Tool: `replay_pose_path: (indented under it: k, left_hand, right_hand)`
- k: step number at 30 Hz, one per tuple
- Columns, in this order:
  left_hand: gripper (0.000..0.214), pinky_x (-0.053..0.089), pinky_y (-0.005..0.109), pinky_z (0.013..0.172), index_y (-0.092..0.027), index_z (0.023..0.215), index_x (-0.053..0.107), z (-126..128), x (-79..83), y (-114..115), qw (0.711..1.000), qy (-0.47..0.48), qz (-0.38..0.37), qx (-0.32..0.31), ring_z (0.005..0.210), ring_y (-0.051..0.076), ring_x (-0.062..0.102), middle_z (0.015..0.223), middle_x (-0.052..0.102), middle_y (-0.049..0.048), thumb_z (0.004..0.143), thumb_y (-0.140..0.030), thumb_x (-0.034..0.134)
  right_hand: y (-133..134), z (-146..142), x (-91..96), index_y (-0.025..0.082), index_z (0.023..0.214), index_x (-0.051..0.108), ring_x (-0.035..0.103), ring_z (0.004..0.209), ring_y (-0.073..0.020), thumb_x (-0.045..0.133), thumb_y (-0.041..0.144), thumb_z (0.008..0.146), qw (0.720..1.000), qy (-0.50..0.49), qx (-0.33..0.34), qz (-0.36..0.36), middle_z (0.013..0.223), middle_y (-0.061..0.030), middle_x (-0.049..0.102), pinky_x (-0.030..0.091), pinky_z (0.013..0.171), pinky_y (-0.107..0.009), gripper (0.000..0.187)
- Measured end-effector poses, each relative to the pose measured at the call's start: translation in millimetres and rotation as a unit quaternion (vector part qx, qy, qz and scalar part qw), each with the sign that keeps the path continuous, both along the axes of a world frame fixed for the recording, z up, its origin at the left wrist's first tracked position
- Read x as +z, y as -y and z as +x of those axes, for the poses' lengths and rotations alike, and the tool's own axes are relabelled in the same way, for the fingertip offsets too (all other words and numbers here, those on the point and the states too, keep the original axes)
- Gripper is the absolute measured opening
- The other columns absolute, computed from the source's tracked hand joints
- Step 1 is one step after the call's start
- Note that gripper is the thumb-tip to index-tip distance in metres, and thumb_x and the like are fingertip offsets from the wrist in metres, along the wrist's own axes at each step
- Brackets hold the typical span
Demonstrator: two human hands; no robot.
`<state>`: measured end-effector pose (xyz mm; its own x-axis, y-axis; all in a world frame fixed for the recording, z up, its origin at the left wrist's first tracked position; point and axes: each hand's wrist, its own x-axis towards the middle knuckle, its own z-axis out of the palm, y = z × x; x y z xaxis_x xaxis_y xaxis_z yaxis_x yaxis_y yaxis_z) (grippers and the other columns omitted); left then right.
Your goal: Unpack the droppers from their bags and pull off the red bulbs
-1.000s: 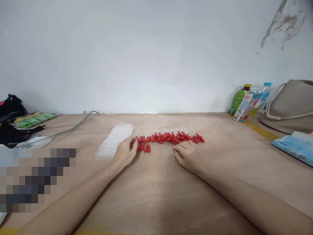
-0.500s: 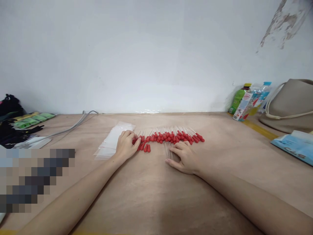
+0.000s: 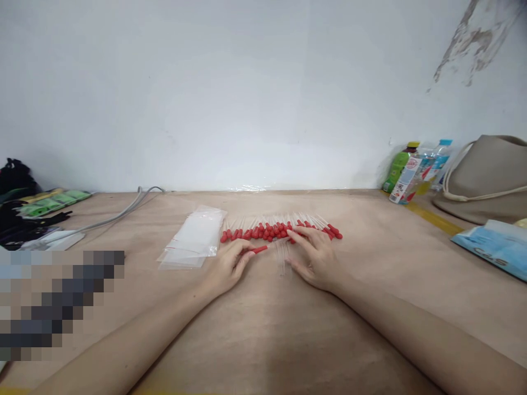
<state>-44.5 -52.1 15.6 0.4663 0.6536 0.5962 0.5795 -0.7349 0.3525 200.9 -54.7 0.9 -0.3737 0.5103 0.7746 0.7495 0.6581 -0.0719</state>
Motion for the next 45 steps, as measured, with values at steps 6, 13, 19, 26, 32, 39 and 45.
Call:
replay_pose_path:
  k: [6,13,19,26,32,39,45]
  left_hand:
    - [0.014,0.045,0.03,0.081,-0.017,0.095,0.053,8.5,-3.5,5.2,0.998,0.002,-0.006,-0.063,0.089,0.015,0.057,0.091,0.061,0.0047,0.087,-0.017,0.042]
    - [0.031,0.042,0.036,0.09,-0.018,0.111,0.051,15.5,3.8,9.1,0.998,-0.029,-0.01,-0.063,0.104,0.02,0.051,0.11,0.058,0.0082,0.081,-0.026,0.052]
    - [0.016,0.044,0.034,0.084,-0.018,0.094,0.06,28.7,-4.4,0.7,0.994,-0.047,0.022,-0.095,0.093,0.018,0.056,0.094,0.064,0.005,0.084,-0.025,0.051]
    - [0.013,0.043,0.032,0.081,-0.017,0.092,0.059,30.7,-8.6,0.9,0.993,-0.041,0.059,-0.099,0.087,0.017,0.057,0.089,0.065,0.0048,0.084,-0.022,0.05]
    - [0.017,0.04,0.033,0.081,-0.017,0.088,0.058,31.8,-3.5,6.2,0.989,-0.1,0.052,-0.092,0.087,0.017,0.055,0.088,0.063,0.0052,0.087,-0.024,0.043]
    - [0.024,0.037,0.032,0.083,-0.018,0.083,0.057,30.1,3.3,10.0,0.987,-0.138,0.012,-0.085,0.089,0.016,0.054,0.089,0.062,0.0041,0.09,-0.027,0.035]
    - [0.023,0.036,0.032,0.085,-0.018,0.083,0.057,29.8,3.3,11.4,0.986,-0.138,0.004,-0.089,0.091,0.016,0.054,0.088,0.062,0.0037,0.09,-0.026,0.036]
  right_hand:
    - [0.6,-0.4,2.0,0.022,0.109,0.058,0.046,0.108,-0.0214,0.05,0.036,0.083,0.996,0.063,0.061,-0.015,0.115,-0.007,0.056,0.032,0.094,-0.043,0.031]
    - [-0.8,-2.0,-0.3,0.025,0.097,0.064,0.048,0.106,-0.0211,0.051,0.032,0.083,0.993,0.075,0.092,-0.022,0.108,-0.0047,0.061,0.031,0.094,-0.045,0.02]
    - [3.8,-6.4,3.0,0.025,0.102,0.062,0.049,0.106,-0.0202,0.05,0.031,0.084,0.99,0.081,0.11,-0.031,0.107,-0.0036,0.062,0.033,0.094,-0.044,0.023]
    - [1.4,-11.8,-4.1,0.021,0.1,0.062,0.051,0.107,-0.0179,0.047,0.026,0.086,0.986,0.042,0.155,-0.041,0.101,-0.0029,0.065,0.035,0.097,-0.041,0.021]
    - [1.3,-14.7,-6.5,0.015,0.084,0.062,0.06,0.094,-0.0152,0.044,0.02,0.086,0.976,0.012,0.214,-0.042,0.092,-0.0083,0.067,0.041,0.096,-0.038,0.018]
    - [3.0,-12.1,-6.0,0.014,0.084,0.06,0.058,0.1,-0.0161,0.044,0.015,0.085,0.973,0.019,0.227,-0.019,0.086,-0.0081,0.067,0.037,0.1,-0.041,0.015]
    - [5.1,-10.1,-6.1,0.014,0.094,0.058,0.053,0.107,-0.0178,0.047,0.013,0.083,0.973,0.046,0.223,0.038,0.094,-0.0093,0.066,0.037,0.1,-0.044,0.015]
